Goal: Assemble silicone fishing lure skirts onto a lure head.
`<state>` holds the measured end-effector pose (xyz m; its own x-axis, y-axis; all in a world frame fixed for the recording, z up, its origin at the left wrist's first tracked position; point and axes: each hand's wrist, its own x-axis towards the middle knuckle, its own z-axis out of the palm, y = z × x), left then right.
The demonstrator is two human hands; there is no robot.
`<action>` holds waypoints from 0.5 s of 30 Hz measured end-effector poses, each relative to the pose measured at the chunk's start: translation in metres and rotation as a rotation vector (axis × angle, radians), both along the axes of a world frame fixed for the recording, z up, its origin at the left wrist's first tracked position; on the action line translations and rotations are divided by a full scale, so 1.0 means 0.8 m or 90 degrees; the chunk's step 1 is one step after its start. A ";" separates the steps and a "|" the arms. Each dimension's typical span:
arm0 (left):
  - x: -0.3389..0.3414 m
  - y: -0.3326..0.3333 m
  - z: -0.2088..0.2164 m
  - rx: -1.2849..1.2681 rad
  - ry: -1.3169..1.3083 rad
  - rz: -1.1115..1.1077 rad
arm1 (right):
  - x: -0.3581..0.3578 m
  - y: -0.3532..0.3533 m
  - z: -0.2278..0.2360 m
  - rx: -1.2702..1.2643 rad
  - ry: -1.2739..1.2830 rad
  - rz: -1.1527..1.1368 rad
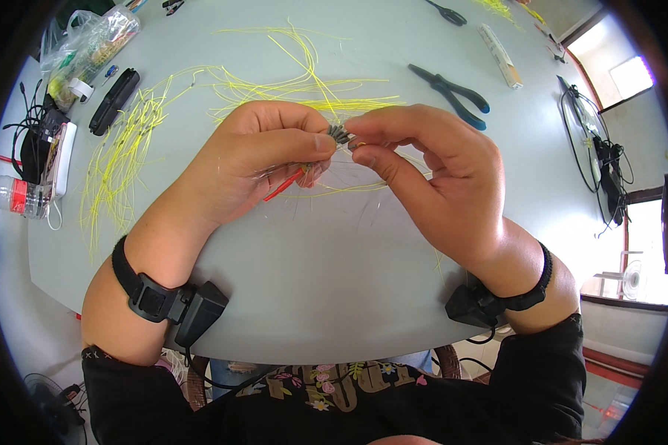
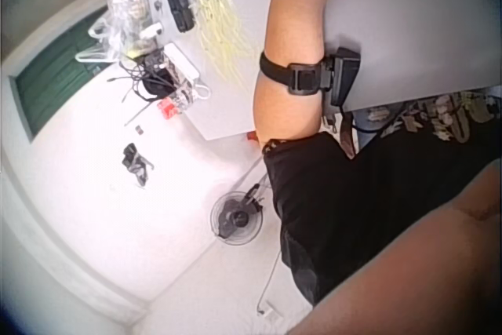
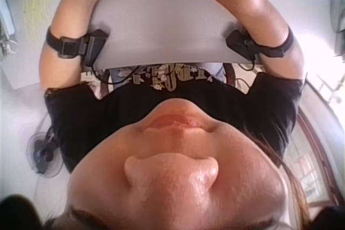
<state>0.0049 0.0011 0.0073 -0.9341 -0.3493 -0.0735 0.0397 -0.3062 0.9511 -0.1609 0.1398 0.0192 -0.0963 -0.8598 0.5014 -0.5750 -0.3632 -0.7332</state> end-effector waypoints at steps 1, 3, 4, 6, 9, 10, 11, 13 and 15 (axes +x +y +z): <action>0.000 0.000 0.000 -0.003 0.000 -0.001 | 0.000 0.000 0.000 0.007 -0.015 -0.002; 0.000 0.000 0.000 -0.003 -0.001 0.002 | 0.000 0.000 0.000 0.006 -0.016 -0.004; -0.001 0.000 -0.001 -0.004 -0.002 0.005 | 0.001 0.000 0.001 0.005 -0.018 -0.006; 0.000 -0.001 -0.002 -0.002 0.002 0.000 | -0.003 -0.001 0.001 0.000 0.018 -0.001; -0.001 0.000 -0.001 -0.007 -0.003 -0.003 | -0.002 -0.001 0.004 -0.001 0.060 0.002; -0.001 0.001 0.000 -0.014 -0.013 -0.001 | -0.001 -0.001 0.005 0.004 0.064 0.000; -0.001 0.001 -0.001 -0.013 -0.014 0.001 | -0.001 -0.002 0.006 0.004 0.064 0.001; 0.000 0.001 -0.003 -0.042 -0.027 0.009 | -0.002 -0.003 0.006 -0.024 0.101 0.007; 0.000 0.000 -0.004 -0.056 -0.031 0.004 | -0.002 -0.002 0.004 -0.030 0.092 0.005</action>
